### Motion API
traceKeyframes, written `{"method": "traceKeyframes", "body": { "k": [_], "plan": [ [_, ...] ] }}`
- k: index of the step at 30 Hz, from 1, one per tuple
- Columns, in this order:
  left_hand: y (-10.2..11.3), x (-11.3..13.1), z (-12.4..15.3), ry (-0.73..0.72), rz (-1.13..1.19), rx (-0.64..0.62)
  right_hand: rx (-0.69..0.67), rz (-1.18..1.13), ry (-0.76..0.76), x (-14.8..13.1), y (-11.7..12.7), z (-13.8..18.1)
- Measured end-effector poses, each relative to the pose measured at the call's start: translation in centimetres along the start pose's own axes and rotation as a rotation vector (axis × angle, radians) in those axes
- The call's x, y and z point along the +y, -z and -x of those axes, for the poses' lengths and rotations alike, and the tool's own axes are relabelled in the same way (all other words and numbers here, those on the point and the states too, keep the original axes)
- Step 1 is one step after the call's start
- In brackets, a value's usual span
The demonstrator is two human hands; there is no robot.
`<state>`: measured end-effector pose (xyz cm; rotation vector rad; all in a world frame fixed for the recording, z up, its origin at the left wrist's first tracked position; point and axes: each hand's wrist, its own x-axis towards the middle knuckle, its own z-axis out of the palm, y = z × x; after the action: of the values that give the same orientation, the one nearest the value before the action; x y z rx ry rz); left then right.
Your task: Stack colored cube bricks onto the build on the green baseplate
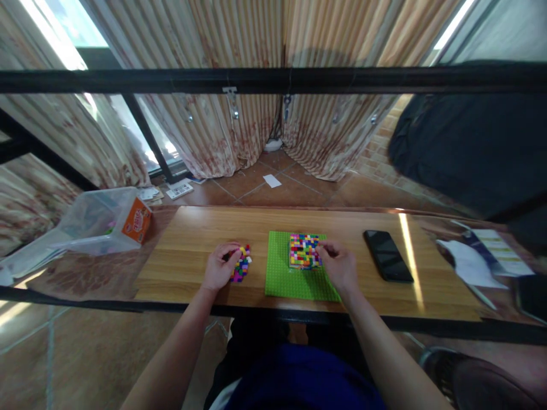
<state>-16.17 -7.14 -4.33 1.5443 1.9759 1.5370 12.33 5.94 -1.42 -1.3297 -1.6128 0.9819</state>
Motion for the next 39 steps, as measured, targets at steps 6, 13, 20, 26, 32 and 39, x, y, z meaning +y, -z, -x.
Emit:
{"method": "traceKeyframes", "body": {
  "k": [6, 13, 20, 26, 32, 39],
  "plan": [
    [0.5, 3.4, 0.0, -0.150, -0.110, 0.038, 0.094, -0.009, 0.116, -1.7, 1.3, 1.4],
    [-3.1, 11.1, 2.6, -0.231, -0.037, -0.151, -0.180, -0.021, 0.282, -4.9, 0.9, 6.6],
    [-5.4, 14.8, 4.4, -0.168, -0.004, -0.174, -0.225, -0.090, 0.287, -5.9, 0.4, 9.0],
    [-6.4, 15.8, 4.7, -0.204, -0.127, -0.123, -0.087, -0.052, 0.306, -5.2, 0.5, 9.1],
    [-7.8, 15.3, 5.4, -0.163, -0.139, -0.078, -0.039, 0.035, 0.320, -4.2, 0.7, 8.9],
    [-7.1, 13.5, 6.5, -0.086, -0.066, -0.086, 0.043, 0.282, 0.254, -1.5, 2.7, 5.1]
  ]
}}
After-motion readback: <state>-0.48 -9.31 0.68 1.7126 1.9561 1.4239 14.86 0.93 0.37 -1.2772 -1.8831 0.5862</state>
